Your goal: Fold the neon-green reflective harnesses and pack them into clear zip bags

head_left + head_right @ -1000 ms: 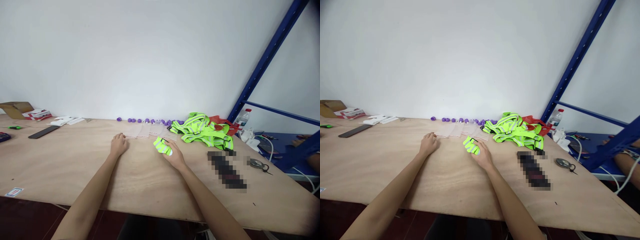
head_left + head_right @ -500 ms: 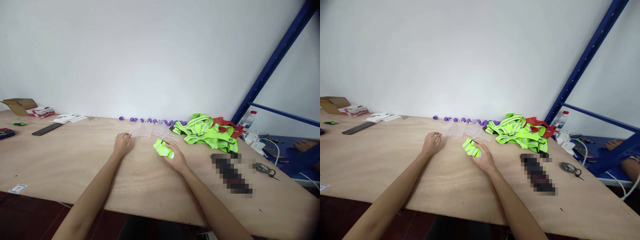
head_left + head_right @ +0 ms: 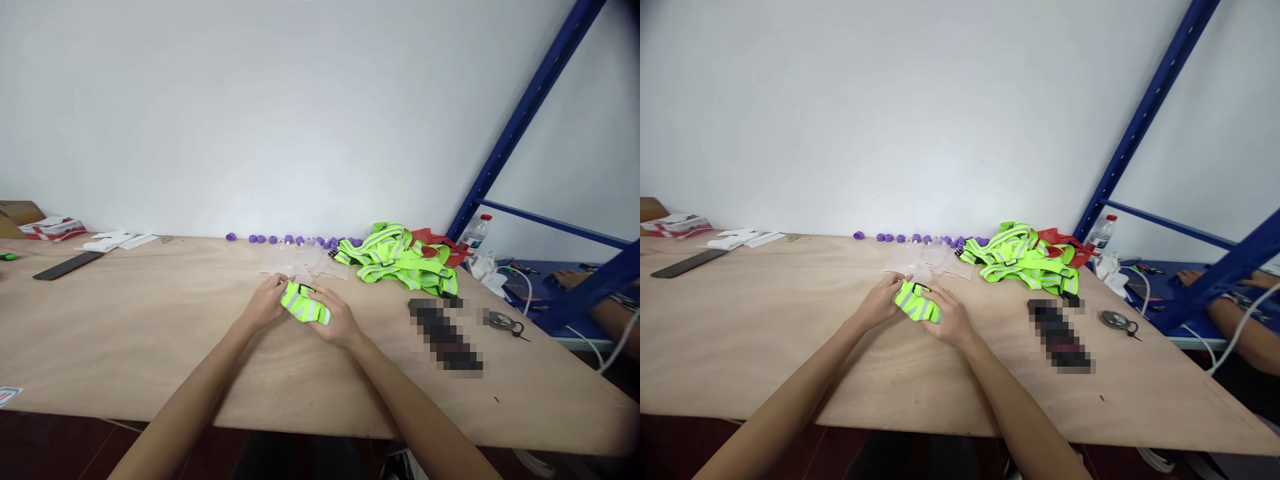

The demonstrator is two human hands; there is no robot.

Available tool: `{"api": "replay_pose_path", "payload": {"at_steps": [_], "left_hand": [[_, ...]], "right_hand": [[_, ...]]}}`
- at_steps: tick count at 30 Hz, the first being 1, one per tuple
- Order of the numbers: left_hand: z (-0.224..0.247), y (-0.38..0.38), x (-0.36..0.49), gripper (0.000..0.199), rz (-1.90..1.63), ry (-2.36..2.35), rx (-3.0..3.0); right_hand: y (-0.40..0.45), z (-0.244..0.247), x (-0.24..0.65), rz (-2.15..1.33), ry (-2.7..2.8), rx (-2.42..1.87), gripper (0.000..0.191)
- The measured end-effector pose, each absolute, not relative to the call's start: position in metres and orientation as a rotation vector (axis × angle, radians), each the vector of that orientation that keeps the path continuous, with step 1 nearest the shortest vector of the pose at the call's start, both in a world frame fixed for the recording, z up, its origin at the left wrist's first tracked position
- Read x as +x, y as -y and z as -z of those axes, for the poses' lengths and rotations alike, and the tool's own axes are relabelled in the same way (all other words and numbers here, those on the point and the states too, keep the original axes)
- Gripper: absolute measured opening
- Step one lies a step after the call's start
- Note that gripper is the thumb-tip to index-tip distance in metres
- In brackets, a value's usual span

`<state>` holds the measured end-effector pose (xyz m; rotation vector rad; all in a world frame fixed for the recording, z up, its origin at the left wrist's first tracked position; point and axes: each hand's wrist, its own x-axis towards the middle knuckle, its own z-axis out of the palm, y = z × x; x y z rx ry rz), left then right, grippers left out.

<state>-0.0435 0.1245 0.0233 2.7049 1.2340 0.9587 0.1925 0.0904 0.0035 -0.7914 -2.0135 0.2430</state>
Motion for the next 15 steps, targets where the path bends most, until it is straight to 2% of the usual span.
{"api": "replay_pose_path", "payload": {"at_steps": [11, 15], "left_hand": [[-0.019, -0.113, -0.028, 0.068, -1.032, -1.034, 2.811], [-0.017, -0.105, -0.02, 0.065, -1.012, -0.991, 2.806]], "right_hand": [[-0.096, 0.002, 0.195, -0.312, 1.963, -0.991, 0.059], [-0.096, 0.002, 0.192, -0.305, 1.868, -1.02, 0.056]]}}
